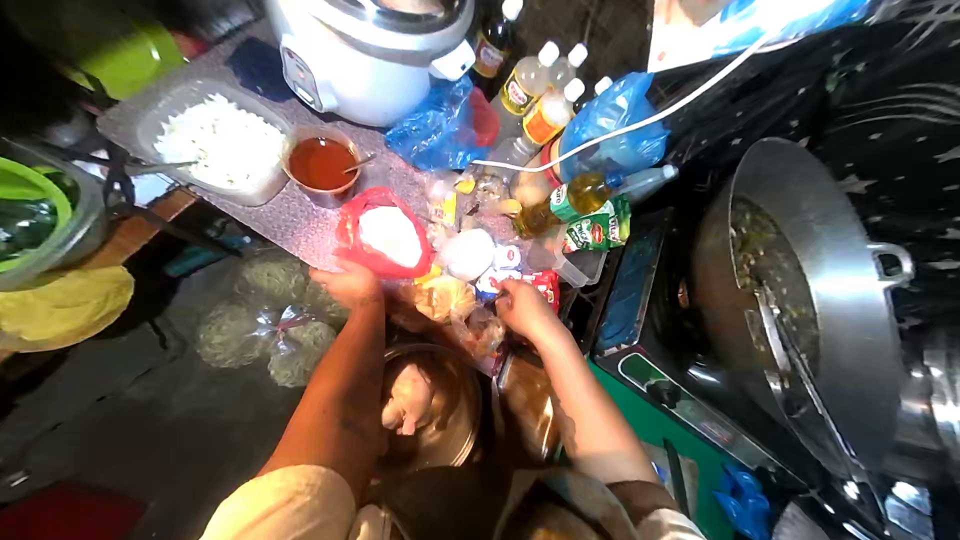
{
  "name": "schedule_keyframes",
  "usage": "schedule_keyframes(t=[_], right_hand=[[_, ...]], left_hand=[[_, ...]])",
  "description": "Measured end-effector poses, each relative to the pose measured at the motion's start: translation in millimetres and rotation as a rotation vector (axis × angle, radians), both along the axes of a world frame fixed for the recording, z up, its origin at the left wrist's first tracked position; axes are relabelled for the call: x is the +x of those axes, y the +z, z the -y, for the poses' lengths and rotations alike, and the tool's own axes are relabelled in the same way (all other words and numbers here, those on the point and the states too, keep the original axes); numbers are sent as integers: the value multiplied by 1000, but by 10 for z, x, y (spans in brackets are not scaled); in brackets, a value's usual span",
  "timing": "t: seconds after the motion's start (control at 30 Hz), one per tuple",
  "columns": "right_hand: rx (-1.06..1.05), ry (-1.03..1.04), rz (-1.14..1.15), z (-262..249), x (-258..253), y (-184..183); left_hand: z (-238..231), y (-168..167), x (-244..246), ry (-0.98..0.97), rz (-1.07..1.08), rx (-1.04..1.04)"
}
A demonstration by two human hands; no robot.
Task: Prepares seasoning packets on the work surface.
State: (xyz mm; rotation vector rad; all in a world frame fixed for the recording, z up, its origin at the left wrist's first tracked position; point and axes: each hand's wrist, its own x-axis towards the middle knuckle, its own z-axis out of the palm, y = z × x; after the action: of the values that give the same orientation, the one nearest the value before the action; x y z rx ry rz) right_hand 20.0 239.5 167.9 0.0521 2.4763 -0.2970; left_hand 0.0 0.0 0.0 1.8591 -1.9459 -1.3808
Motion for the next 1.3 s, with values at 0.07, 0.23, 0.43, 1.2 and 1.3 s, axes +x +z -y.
schedule_keyframes(t=[0.07, 0.23, 0.43, 1.2, 1.3], right_hand=[[-109, -110, -185, -11, -158, -36], [-259, -186, -446, 117, -865, -336], [-406, -163, -387, 500, -1692, -666], [-362, -299, -424, 377, -1499, -540], [-165, -67, -444, 646, -936, -208]], left_hand=[[-10, -26, 5, 4, -1, -5], [0, 47, 11, 2, -6, 19], [41, 181, 10, -20, 21, 47], [49, 87, 37, 8, -41, 92], [49, 105, 45, 3, -49, 89]])
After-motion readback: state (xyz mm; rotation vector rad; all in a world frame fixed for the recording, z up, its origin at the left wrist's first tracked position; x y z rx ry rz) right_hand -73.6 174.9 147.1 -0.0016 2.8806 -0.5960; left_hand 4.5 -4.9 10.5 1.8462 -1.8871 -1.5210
